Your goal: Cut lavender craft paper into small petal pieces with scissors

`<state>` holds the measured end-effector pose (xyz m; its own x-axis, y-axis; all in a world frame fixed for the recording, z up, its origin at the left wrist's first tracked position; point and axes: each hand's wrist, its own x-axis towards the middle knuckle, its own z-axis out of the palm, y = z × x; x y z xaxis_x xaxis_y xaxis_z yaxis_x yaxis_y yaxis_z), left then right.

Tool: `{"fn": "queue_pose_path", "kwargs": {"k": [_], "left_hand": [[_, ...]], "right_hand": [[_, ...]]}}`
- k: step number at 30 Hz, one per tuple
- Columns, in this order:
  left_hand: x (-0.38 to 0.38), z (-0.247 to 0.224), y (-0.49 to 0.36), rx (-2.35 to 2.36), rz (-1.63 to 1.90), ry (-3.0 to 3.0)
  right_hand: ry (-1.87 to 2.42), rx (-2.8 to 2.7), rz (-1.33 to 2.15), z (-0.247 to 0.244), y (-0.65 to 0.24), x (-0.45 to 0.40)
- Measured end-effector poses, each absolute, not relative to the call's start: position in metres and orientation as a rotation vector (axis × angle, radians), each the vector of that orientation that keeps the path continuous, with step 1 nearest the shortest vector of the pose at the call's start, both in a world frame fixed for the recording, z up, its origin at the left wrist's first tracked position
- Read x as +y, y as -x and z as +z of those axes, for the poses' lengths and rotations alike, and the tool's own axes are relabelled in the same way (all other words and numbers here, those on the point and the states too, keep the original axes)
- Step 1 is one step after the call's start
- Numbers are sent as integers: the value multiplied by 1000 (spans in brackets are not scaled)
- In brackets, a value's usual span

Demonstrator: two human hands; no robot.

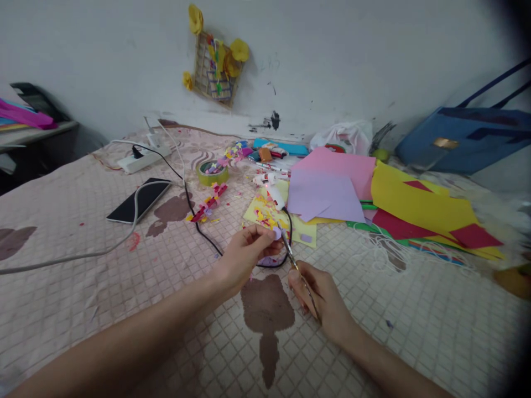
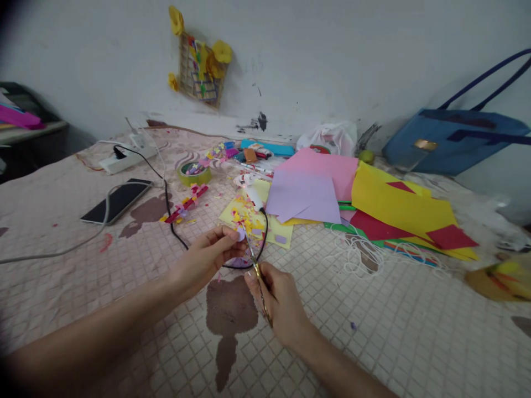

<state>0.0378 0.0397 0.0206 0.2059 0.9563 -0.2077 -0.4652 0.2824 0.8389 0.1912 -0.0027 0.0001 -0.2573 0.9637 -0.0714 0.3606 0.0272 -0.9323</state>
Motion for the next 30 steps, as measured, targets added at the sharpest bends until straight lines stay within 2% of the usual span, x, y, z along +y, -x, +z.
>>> {"fn": "queue_pose_path", "kwargs": {"k": [18,30], "left_hand": [[39,20,-39,842,1139,-724],[38,22,-39,839,1130,-726]], "right_hand": [[1350,-1703,1189,0,-191,-3],[1297,-1663,1290,2,-192,-5]]}}
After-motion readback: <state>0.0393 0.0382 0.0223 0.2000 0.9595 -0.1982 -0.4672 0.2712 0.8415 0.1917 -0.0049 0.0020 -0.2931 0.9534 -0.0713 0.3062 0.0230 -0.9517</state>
